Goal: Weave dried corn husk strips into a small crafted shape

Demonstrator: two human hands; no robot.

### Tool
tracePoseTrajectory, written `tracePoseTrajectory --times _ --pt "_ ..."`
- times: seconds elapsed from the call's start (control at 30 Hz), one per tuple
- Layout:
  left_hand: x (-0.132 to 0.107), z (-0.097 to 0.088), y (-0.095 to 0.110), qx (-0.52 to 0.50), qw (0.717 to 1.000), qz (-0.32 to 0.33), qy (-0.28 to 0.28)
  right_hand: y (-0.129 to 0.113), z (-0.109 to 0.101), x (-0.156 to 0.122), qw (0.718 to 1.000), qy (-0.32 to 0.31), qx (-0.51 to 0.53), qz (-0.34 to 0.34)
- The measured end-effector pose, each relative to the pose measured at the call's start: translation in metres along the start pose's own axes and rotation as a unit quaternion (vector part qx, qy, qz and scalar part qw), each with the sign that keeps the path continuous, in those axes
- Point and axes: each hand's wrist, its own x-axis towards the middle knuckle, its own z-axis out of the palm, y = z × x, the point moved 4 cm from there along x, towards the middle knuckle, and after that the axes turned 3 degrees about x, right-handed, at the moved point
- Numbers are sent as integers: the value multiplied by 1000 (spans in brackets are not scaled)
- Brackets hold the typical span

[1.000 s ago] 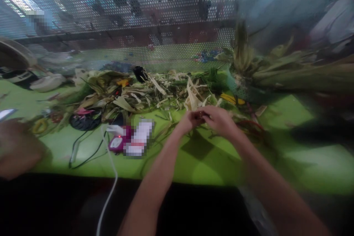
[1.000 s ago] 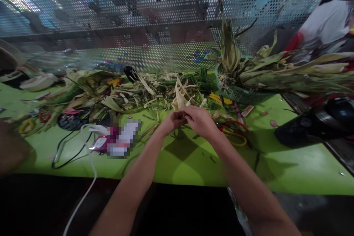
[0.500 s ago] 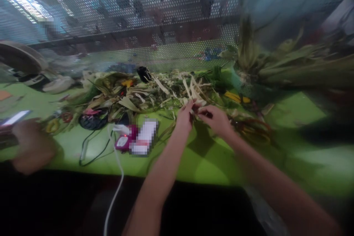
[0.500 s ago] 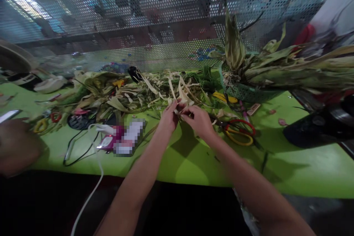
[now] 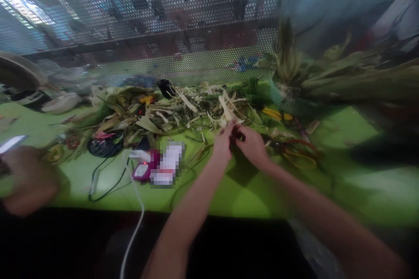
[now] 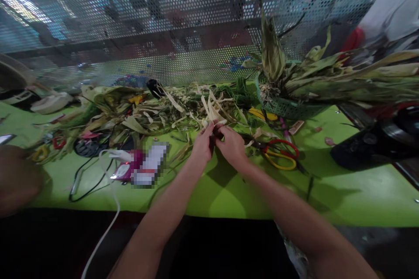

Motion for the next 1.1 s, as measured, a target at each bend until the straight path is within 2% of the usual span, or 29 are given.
tracePoseTrajectory --times 0.2,0.37,0.47,0.57,0.73,0.8,0.9,0.93,1.0,1.1 --pt "0 -4 4 49 998 27 14 2 1 0 999 -27 15 12" --pt "4 -11 20 175 976 120 51 2 3 1 995 -83 29 47" --pt "8 -17 27 194 966 153 74 3 6 1 988 -136 46 50" --pt "11 -20 29 189 967 155 74 4 7 2 978 -184 82 49" --pt "12 -18 29 191 972 125 49 4 0 4 962 -246 117 38" --pt "12 -17 29 186 976 107 24 4 -9 8 970 -194 144 30" --pt "14 -16 25 186 980 73 -14 7 -30 13 989 -15 148 19" --pt "14 -16 23 184 981 61 -25 8 -35 14 990 23 137 12" --pt "15 -14 19 174 983 44 -40 9 -36 16 993 28 112 -4" --pt "13 -10 15 164 984 38 -60 12 -29 18 997 -25 74 -1"
